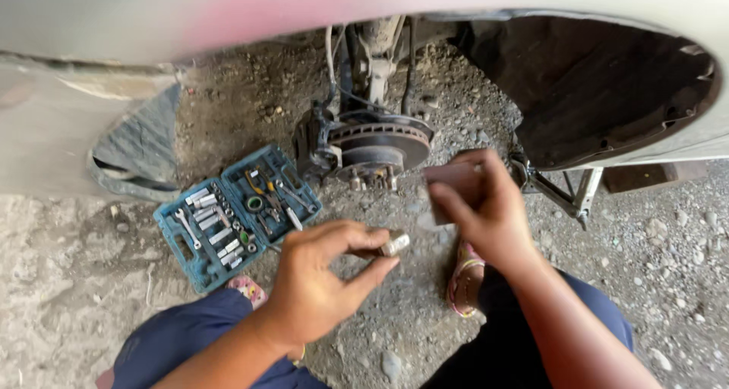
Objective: The person sits on the ground beside a car with the front wheel removed and repeatedly rubs a small cylindrical metal part with a rectangular abrasive block, turning the part to work different sides, with a socket set and brake disc visible nearby.
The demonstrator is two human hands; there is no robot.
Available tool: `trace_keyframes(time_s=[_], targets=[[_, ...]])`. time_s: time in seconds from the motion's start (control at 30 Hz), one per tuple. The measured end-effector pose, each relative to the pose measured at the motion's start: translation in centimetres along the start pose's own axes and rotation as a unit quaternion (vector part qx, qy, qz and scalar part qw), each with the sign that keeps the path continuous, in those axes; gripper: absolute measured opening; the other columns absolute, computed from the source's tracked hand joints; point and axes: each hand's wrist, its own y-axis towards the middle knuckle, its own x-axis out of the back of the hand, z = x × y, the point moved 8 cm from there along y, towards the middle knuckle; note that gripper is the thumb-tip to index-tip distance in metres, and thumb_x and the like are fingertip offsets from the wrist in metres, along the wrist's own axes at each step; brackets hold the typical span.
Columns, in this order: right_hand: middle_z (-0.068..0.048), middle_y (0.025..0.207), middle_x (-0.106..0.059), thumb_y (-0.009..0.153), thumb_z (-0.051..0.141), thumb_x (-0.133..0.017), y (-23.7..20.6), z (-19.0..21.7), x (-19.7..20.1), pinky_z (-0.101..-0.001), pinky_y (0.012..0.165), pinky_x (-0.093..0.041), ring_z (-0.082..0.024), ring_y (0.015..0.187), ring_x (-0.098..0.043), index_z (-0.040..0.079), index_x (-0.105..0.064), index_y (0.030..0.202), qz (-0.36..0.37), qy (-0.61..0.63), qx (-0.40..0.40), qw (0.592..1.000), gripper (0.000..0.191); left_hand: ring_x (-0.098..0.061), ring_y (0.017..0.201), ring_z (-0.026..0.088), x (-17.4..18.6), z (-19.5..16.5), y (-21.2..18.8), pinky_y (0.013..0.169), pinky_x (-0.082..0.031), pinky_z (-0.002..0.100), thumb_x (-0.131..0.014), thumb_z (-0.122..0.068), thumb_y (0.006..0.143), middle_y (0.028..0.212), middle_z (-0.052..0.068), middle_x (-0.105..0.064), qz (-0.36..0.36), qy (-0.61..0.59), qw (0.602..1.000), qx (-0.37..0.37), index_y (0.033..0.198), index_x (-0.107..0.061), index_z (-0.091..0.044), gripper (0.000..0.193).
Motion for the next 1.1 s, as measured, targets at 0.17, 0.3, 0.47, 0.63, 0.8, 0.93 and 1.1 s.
trace_keyframes(time_s=[0.17,0.3,0.47,0.63,0.8,0.93,1.1], targets=[[-0.011,0.095,-0.070,0.094,0.007,-0.075,-3.8,1.3,-1.0,-0.0250,0.054,-0.057,-0.011,0.065,-0.068,0.001,-0.050,0.118,0.059,-0.022,0.055,0.997,0.035,-0.080,0.088,0.021,0.3,-1.3,0.0,0.076,-0.063,0.029,-0.085,-0.002,0.079,0.097,0.010,-0.079,-0.010,0.044,0.998,-0.047,0.096,-0.071,-0.001,0.021],[-0.009,0.104,-0.068,0.091,0.008,-0.074,-4.4,0.1,-1.4,-0.0252,0.061,-0.059,-0.010,0.079,-0.068,0.002,-0.051,0.116,0.045,-0.033,0.051,0.997,0.035,-0.080,0.092,0.022,0.0,-0.9,-0.2,0.079,-0.063,0.030,-0.084,-0.002,0.082,0.099,0.011,-0.078,-0.007,0.025,0.998,-0.055,0.098,-0.070,-0.001,0.021],[-0.008,0.098,-0.068,0.089,0.008,-0.075,-3.9,0.3,-1.2,-0.0250,0.060,-0.059,-0.010,0.077,-0.068,0.004,-0.053,0.116,0.058,-0.006,0.039,0.998,0.036,-0.081,0.092,0.022,0.0,-0.4,-0.5,0.079,-0.064,0.030,-0.084,-0.002,0.080,0.100,0.010,-0.078,-0.013,0.023,0.998,-0.049,0.097,-0.070,-0.001,0.022],[-0.008,0.104,-0.067,0.094,0.006,-0.076,-4.2,1.5,-1.2,-0.0260,0.074,-0.057,-0.012,0.092,-0.067,0.003,-0.052,0.117,0.036,-0.017,0.097,0.994,0.034,-0.080,0.093,0.022,-0.6,-0.5,-0.3,0.080,-0.064,0.030,-0.085,-0.002,0.081,0.101,0.010,-0.078,-0.005,0.030,0.998,-0.046,0.098,-0.070,-0.002,0.022],[-0.010,0.102,-0.072,0.089,0.011,-0.076,-3.0,0.2,-0.5,-0.0267,0.060,-0.061,-0.013,0.075,-0.071,0.004,-0.052,0.114,0.025,0.013,-0.006,1.000,0.035,-0.080,0.095,0.022,-0.5,-0.8,-0.3,0.082,-0.064,0.030,-0.085,-0.001,0.081,0.102,0.011,-0.078,-0.014,0.038,0.998,-0.056,0.098,-0.070,-0.002,0.022],[-0.011,0.103,-0.067,0.089,0.011,-0.078,-3.5,2.4,-0.8,-0.0259,0.065,-0.063,-0.011,0.083,-0.070,0.002,-0.052,0.115,0.059,-0.045,0.096,0.993,0.038,-0.080,0.093,0.021,-0.5,-0.9,-0.4,0.080,-0.063,0.030,-0.085,-0.002,0.080,0.099,0.010,-0.078,-0.021,0.030,0.998,-0.056,0.096,-0.070,-0.002,0.022],[-0.014,0.087,-0.071,0.093,0.006,-0.075,-4.1,0.4,-0.7,-0.0310,0.041,-0.050,-0.016,0.055,-0.064,0.002,-0.054,0.119,0.019,-0.027,-0.060,0.998,0.034,-0.081,0.093,0.021,-0.6,-0.4,-0.5,0.081,-0.064,0.029,-0.084,-0.001,0.080,0.102,0.011,-0.078,-0.018,0.019,0.999,-0.024,0.097,-0.072,-0.002,0.022]])
